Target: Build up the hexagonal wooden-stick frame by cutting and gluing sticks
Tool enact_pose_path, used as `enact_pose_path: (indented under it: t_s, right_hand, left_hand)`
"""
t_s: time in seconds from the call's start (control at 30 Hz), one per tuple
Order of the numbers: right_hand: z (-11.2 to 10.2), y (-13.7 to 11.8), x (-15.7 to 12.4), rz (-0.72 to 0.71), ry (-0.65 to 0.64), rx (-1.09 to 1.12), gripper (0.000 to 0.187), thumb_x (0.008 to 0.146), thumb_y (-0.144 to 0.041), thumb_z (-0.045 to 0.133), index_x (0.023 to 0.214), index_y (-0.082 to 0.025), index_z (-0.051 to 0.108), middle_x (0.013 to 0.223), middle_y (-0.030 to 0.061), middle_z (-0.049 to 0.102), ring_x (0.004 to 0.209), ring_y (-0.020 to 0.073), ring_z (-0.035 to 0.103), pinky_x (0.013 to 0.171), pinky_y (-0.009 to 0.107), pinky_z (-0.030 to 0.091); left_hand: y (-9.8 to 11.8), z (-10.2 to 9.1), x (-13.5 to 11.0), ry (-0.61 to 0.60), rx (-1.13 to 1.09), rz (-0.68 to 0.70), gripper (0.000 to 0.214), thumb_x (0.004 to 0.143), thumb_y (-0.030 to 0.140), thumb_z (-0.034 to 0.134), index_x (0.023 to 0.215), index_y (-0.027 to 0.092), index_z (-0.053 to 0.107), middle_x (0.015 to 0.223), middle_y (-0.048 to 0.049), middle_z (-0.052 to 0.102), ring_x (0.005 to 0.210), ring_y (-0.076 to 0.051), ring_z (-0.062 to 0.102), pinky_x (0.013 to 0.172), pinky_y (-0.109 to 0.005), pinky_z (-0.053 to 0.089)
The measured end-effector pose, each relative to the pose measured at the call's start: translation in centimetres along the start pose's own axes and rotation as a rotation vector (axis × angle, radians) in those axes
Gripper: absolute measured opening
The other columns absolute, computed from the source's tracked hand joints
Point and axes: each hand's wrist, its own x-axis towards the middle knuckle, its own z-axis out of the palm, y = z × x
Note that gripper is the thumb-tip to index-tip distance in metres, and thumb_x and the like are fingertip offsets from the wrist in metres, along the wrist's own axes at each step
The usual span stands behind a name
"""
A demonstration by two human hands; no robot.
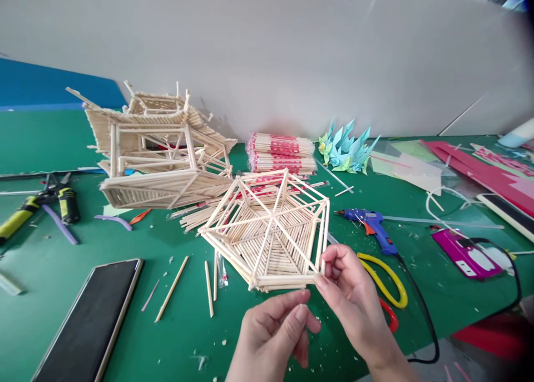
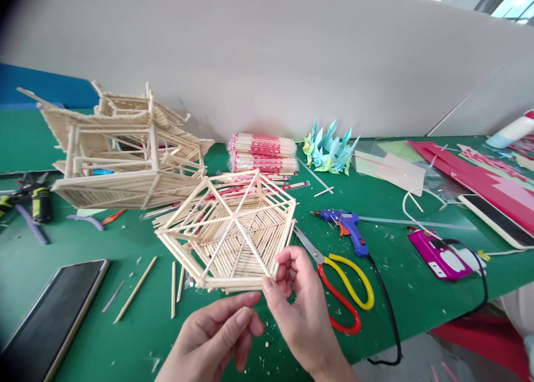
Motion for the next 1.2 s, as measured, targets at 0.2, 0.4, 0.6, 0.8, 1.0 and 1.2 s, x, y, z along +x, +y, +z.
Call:
enact_pose_path:
  t_s: [0.2,0.4,0.6,0.8,1.0,1.2]
  right_hand:
    - [0.8,-0.9,-0.1,0.036,0.066,0.007,0.017,0.083,-0.032,0.054,0.092,-0.025,0.042,0.075,-0.0040,0.040,0.065,0.0112,0.042,0.058,0.023,0.040]
    - [1.4,-1.0,0.0,0.073,0.118,-0.027,0.017,0.079,-0.029,0.054,0.088,-0.024,0.040,0.069,-0.0058,0.039,0.058,0.0099,0.041,0.051,0.022,0.038]
    - [1.8,-1.0,0.3,0.099,0.156,-0.030,0.017,0.076,-0.027,0.054,0.085,-0.024,0.040,0.066,-0.0065,0.038,0.054,0.0094,0.039,0.048,0.021,0.036]
    - [1.9,-0.9,0.3,0.108,0.156,-0.037,0.016,0.077,-0.029,0.053,0.084,-0.024,0.040,0.068,-0.0062,0.038,0.055,0.0095,0.039,0.048,0.022,0.037]
    - [0.3,-1.6,0.1,0.078,0.012,-0.129,0.013,0.083,-0.033,0.049,0.092,-0.024,0.047,0.073,-0.0034,0.038,0.062,0.0116,0.040,0.054,0.023,0.038]
    - [-2.1,-3.3,1.0,0.093,-0.057,-0.210,0.018,0.087,-0.036,0.047,0.101,-0.024,0.048,0.066,-0.0055,0.033,0.055,0.0101,0.032,0.048,0.023,0.030]
  left_hand:
    - [0.9,1.4,0.6,-0.009,-0.203,-0.040,0.029,0.069,0.041,0.071,0.077,0.012,0.072,0.052,-0.0011,0.061,0.037,-0.003,0.044,0.040,-0.015,0.031]
    - [0.9,1.9,1.3,0.021,-0.198,-0.065,0.038,0.071,0.047,0.068,0.060,0.010,0.069,0.041,0.0002,0.053,0.035,-0.004,0.040,0.039,-0.016,0.027]
    - [0.6,1.8,1.6,0.021,-0.144,-0.082,0.044,0.068,0.051,0.067,0.057,0.009,0.069,0.038,0.0005,0.050,0.034,-0.003,0.038,0.041,-0.019,0.019]
    - [0.3,1.5,1.8,0.021,-0.135,-0.074,0.044,0.068,0.052,0.067,0.054,0.009,0.068,0.038,0.0005,0.050,0.034,-0.003,0.038,0.040,-0.019,0.018]
    - [1.0,1.8,1.6,0.039,-0.178,-0.088,0.035,0.068,0.044,0.070,0.061,0.010,0.070,0.046,-0.0018,0.058,0.036,-0.004,0.040,0.038,-0.017,0.025]
    - [1.1,1.9,1.5,0.046,-0.227,-0.072,0.029,0.068,0.039,0.072,0.066,0.011,0.070,0.051,-0.0025,0.062,0.037,-0.004,0.043,0.037,-0.015,0.030]
